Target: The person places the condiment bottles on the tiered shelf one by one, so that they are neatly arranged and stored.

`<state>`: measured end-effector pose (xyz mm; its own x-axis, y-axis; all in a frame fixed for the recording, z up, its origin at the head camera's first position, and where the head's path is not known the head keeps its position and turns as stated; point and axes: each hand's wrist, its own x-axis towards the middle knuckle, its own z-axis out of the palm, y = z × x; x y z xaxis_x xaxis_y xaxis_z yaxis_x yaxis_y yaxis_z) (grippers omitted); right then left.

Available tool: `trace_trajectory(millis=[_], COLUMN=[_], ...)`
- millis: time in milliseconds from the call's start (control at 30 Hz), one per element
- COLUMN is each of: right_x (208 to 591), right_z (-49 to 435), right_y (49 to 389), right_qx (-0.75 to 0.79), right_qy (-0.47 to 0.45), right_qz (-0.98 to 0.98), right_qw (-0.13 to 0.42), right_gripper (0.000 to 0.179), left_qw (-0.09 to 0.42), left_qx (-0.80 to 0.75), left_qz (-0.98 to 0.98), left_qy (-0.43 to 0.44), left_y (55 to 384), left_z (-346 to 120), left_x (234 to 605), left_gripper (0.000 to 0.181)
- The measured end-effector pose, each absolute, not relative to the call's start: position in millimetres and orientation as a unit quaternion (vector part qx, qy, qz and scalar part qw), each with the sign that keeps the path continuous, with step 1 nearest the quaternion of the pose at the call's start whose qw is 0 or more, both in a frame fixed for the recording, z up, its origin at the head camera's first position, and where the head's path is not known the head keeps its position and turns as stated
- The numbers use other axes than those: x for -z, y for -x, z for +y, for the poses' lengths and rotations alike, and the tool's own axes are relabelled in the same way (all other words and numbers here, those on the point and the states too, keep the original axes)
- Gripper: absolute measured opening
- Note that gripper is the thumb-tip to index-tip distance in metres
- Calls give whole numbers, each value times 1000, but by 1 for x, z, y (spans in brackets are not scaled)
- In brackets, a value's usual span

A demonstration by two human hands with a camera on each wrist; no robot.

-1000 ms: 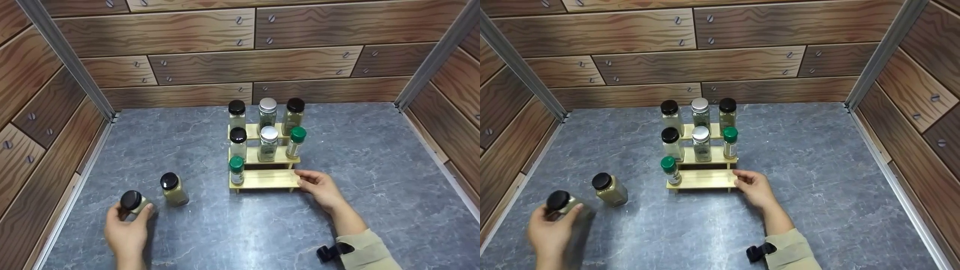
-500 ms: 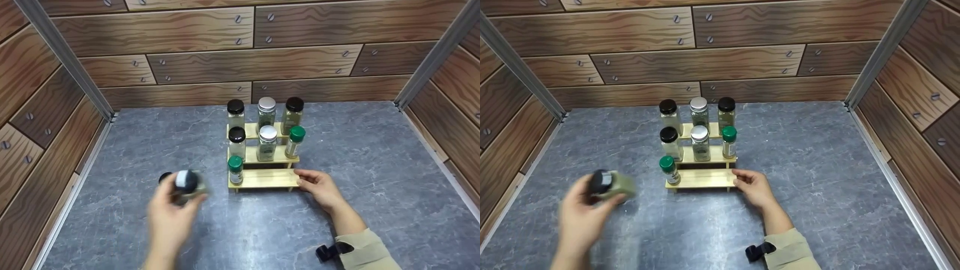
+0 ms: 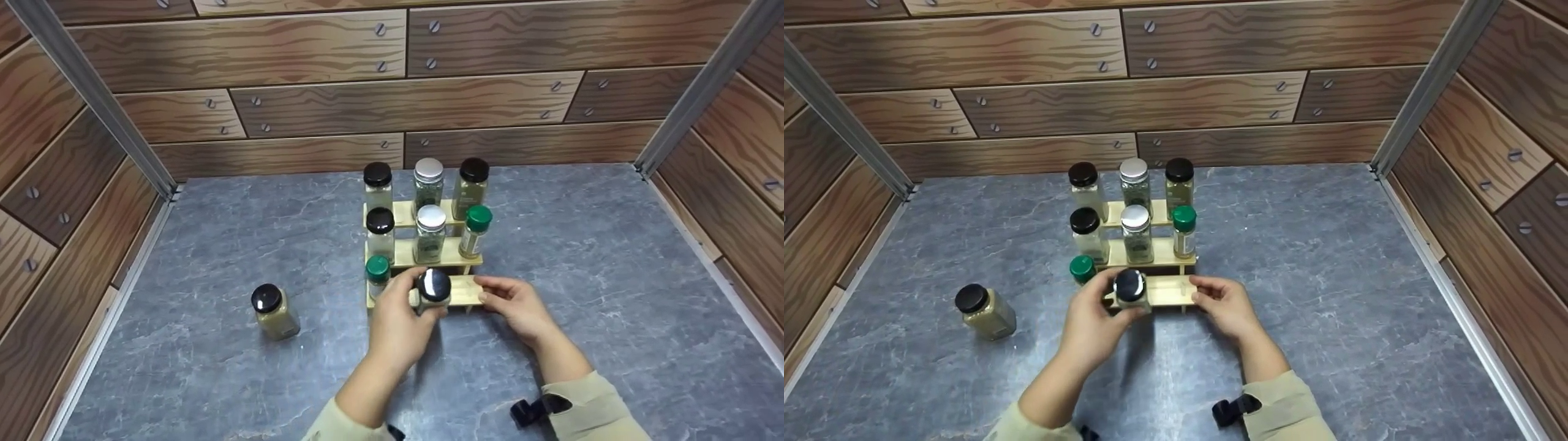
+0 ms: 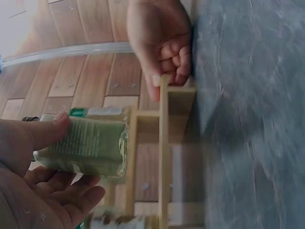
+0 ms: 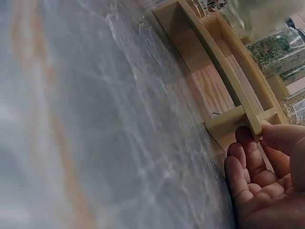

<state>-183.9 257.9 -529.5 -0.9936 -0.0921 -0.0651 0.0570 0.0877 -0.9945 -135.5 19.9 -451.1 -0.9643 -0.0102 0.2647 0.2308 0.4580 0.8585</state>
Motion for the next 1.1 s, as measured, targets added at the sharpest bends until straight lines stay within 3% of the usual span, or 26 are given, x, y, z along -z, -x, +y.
trace_trajectory(millis=[333,700,900,1100], right_x=[527,525,528,527], right_z=[256,258,260,261], right_y=[185,184,184,184], right_qx=[680,679,678,673], right_qy=[28,28,17,18], right_qz=[730,731,733,737], right_qw=[60,60,55,59], right_gripper=[42,42,42,42], left_qw=[88,120,131,110], left_qx=[507,490,495,527], left_qz=[-857,-863,-859,-842], left_qy=[37,28,11,23], left_y=[155,155,147,114], left_z=[33,38,43,32], left_x=[462,466,465,441], left_gripper=[59,62,64,77])
